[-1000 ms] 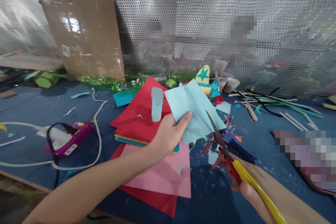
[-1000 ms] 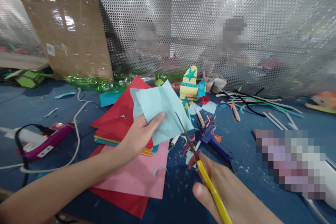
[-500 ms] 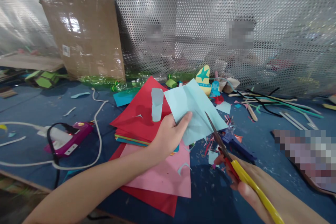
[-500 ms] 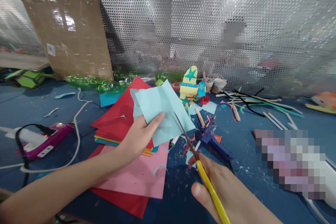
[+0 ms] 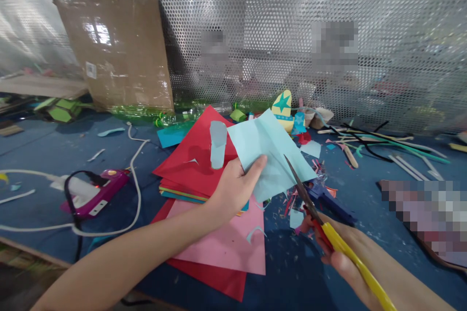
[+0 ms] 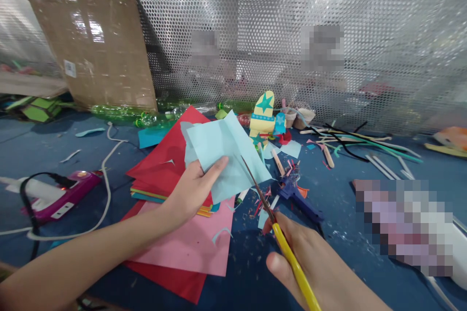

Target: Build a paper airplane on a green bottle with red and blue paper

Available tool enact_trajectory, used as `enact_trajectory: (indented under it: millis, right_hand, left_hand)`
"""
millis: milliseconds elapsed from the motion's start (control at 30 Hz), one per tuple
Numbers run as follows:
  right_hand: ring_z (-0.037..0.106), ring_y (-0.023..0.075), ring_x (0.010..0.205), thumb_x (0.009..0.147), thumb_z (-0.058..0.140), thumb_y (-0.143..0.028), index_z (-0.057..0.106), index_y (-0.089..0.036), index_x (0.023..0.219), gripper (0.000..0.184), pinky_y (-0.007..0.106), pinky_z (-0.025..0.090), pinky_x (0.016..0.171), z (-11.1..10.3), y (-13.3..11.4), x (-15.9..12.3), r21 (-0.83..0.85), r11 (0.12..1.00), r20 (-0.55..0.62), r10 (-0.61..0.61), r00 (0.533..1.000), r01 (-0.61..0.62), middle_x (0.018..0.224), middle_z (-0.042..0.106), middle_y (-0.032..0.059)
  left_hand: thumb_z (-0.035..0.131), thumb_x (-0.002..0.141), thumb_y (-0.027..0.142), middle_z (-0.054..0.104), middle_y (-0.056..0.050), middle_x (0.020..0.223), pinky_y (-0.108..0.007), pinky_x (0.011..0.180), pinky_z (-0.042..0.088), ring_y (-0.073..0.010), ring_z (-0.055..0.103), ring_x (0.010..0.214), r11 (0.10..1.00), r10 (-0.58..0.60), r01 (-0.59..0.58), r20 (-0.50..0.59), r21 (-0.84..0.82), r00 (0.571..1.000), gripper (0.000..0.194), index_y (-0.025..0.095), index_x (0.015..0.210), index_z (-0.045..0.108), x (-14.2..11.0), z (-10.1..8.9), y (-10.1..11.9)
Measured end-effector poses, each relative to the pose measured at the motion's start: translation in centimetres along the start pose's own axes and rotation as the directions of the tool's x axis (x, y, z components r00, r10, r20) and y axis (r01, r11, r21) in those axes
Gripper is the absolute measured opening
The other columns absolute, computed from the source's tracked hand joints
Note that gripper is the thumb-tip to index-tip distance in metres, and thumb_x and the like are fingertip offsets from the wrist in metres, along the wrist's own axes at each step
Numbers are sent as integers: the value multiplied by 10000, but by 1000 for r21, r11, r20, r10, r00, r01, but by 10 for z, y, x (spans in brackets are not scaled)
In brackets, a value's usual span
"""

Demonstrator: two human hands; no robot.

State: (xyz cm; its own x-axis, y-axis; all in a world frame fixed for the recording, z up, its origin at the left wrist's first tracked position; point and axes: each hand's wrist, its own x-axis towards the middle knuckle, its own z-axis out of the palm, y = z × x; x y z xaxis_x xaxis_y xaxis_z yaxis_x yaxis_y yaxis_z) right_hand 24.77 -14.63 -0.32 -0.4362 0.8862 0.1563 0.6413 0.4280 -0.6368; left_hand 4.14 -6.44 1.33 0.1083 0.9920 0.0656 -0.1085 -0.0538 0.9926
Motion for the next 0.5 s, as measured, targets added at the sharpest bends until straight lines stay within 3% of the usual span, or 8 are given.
enact_trajectory:
  millis: [333,500]
  right_hand:
    - [524,148,484,839,166,-749,558,-201,879,675,247,434,440,4,6,-1,-24,999,-12,39,999,-39,627,580,8]
    - [481,133,486,843,181,-746,558,-189,870,673,240,394,436,5,8,-2,6,999,-13,44,999,-44,635,539,4]
  left_hand:
    - [548,881,318,719,-14,1080,-184,794,523,-171,647,1034,998,39,-40,35,50,999,254,250,1083,686,0,-1,-1]
    - [546,879,320,715,-29,1087,-224,818,524,-195,637,1049,996,50,-52,25,69,998,272,244,1101,682,0,-1,-1]
